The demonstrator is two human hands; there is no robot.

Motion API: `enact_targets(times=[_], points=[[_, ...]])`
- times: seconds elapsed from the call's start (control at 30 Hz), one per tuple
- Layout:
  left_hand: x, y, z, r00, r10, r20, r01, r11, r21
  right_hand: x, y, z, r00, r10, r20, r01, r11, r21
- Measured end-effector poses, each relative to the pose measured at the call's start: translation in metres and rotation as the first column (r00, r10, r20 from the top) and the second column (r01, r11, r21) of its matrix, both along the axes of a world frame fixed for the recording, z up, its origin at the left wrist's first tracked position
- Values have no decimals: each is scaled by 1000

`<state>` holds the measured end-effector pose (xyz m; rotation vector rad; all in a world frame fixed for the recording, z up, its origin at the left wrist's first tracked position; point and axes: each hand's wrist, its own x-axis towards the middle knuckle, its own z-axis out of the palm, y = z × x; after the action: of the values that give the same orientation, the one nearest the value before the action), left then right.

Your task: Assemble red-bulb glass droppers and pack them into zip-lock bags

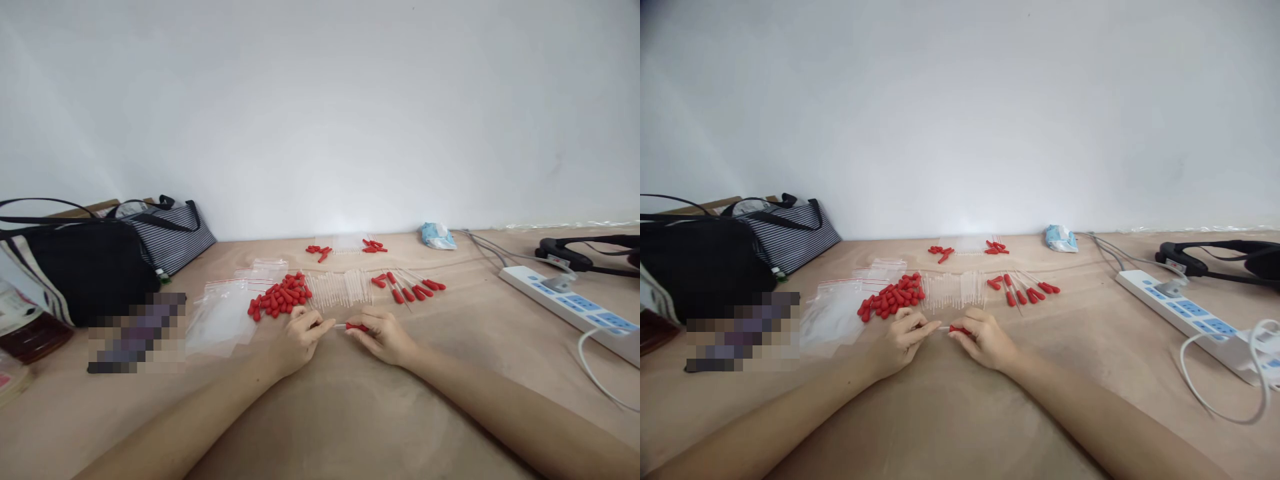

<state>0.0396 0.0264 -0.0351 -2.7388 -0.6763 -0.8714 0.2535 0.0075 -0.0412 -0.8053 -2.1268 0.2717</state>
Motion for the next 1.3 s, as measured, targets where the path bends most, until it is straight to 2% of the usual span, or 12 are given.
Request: enact_targets(times=[0.23,0.67,0.77,0.83,0.93,1.0,1.07,1.13,1.2,1.3], points=[[1,-2,-1,999,-39,27,40,999,-27,-1,2,0,984,-31,174,12,994,113],[3,-3,-3,1000,-14,13,14,1000,-7,-6,5,2,962,-31,271,-9,989,146],[5,-6,-1,1000,-7,-11,7,1000,1,-8,2,4,950,-80,302,18,979,204],[6,-8,1,999,41,7,-41,999,-2,-6,0,7,943,-159,292,80,961,265],[6,-11,3,966,239,96,-237,971,-30,9,4,12,913,-356,200,281,903,326],[5,-10,3,927,354,121,-347,935,-74,29,11,14,838,-532,123,485,828,282],[3,-9,3,913,397,96,-385,915,-122,54,21,14,694,-714,91,696,698,170],[2,-8,2,917,396,57,-383,910,-160,77,31,13,534,-836,124,839,542,41],[2,-7,2,920,388,48,-374,909,-183,91,37,12,454,-868,200,889,455,-42],[2,-6,2,928,367,61,-348,915,-204,96,39,11,446,-848,286,895,429,-123]])
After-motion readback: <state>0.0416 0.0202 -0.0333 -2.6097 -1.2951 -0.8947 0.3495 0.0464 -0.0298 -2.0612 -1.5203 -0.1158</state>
